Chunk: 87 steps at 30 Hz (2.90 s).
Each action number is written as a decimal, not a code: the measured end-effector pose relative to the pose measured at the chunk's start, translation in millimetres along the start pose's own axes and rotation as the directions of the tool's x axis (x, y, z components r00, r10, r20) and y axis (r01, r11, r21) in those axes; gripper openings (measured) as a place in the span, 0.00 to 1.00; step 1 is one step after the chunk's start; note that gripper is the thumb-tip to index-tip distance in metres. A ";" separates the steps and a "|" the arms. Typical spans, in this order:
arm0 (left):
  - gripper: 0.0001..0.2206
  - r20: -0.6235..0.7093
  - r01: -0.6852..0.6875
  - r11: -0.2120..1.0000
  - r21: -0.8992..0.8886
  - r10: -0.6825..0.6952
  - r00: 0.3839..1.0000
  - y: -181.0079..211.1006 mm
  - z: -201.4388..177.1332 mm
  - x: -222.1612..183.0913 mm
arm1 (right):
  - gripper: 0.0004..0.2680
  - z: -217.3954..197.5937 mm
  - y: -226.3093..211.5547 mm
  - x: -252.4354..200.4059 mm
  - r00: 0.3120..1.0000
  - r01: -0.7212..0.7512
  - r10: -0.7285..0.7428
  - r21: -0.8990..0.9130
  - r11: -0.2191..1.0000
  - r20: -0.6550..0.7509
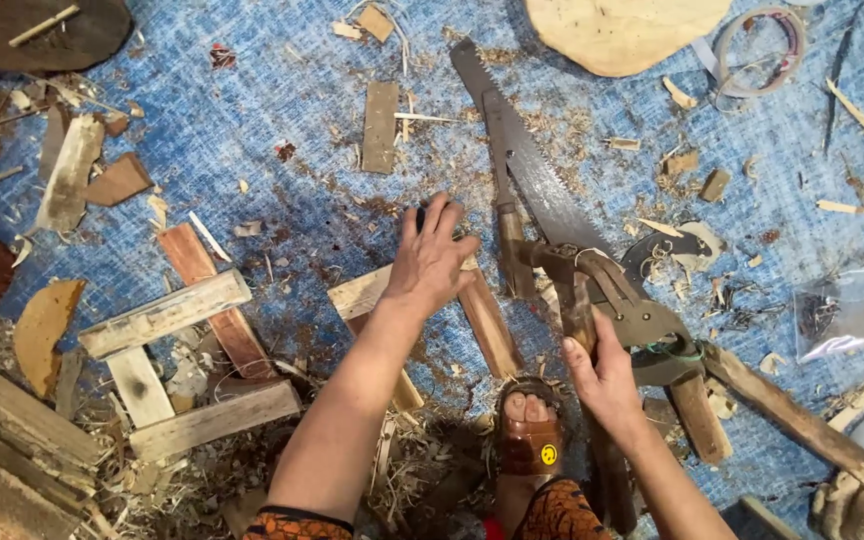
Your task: Assembling a wooden frame by aligning slats and hammering nails into the joints while sitting on the floor.
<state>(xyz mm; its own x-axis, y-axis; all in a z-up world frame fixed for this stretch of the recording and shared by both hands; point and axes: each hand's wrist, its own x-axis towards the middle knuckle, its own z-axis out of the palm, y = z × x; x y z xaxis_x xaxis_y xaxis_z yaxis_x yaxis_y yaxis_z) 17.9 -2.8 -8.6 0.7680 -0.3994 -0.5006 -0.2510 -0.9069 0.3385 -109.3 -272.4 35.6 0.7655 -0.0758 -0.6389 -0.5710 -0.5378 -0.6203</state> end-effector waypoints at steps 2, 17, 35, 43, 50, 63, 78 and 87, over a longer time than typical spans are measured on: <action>0.18 0.016 -0.019 1.000 0.016 0.019 1.000 2.3 -6.4 3.2 | 0.20 -1.2 1.1 -1.1 1.000 0.008 -0.008 0.019 1.000 -0.006; 0.41 -0.078 0.169 0.974 -0.154 -0.182 0.980 0.9 -12.2 -31.2 | 0.21 4.4 -8.0 -4.4 0.999 0.044 -0.043 0.053 0.998 -0.008; 0.30 -0.343 0.153 0.955 -0.254 -0.237 0.909 -10.5 35.8 -34.2 | 0.22 40.1 0.1 5.3 0.988 0.156 -0.149 -0.231 0.960 0.050; 0.28 -0.316 0.162 0.960 -0.229 -0.231 0.920 -17.0 42.0 -31.7 | 0.21 61.9 7.5 14.4 0.882 0.416 -0.464 -0.606 0.678 0.086; 0.26 -0.279 0.225 0.935 -0.273 -0.301 0.912 -10.8 31.8 -32.5 | 0.24 49.7 -49.2 19.5 0.962 0.271 -0.215 -0.524 0.808 0.165; 0.29 -0.125 0.271 0.916 -0.294 -0.319 0.940 2.0 19.5 -34.8 | 0.21 36.4 -20.7 1.1 0.956 0.266 -0.294 -0.466 0.844 0.014; 0.21 -0.157 0.283 0.915 -0.288 -0.336 0.929 0.7 19.1 -25.1 | 0.23 46.4 -43.4 27.7 0.940 0.336 -0.307 -0.578 0.744 0.152; 0.22 -0.073 0.323 0.900 -0.292 -0.358 0.931 1.0 11.1 -30.2 | 0.21 49.8 -37.4 23.9 0.911 0.404 -0.383 -0.526 0.748 0.155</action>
<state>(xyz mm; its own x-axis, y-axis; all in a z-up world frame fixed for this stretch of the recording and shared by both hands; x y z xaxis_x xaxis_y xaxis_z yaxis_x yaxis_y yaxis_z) -12.1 6.8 -1.9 0.8479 -0.0376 -0.5288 0.1939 -0.9064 0.3753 -84.4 -212.3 21.0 0.8697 0.2673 -0.4150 0.0385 -0.8749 -0.4829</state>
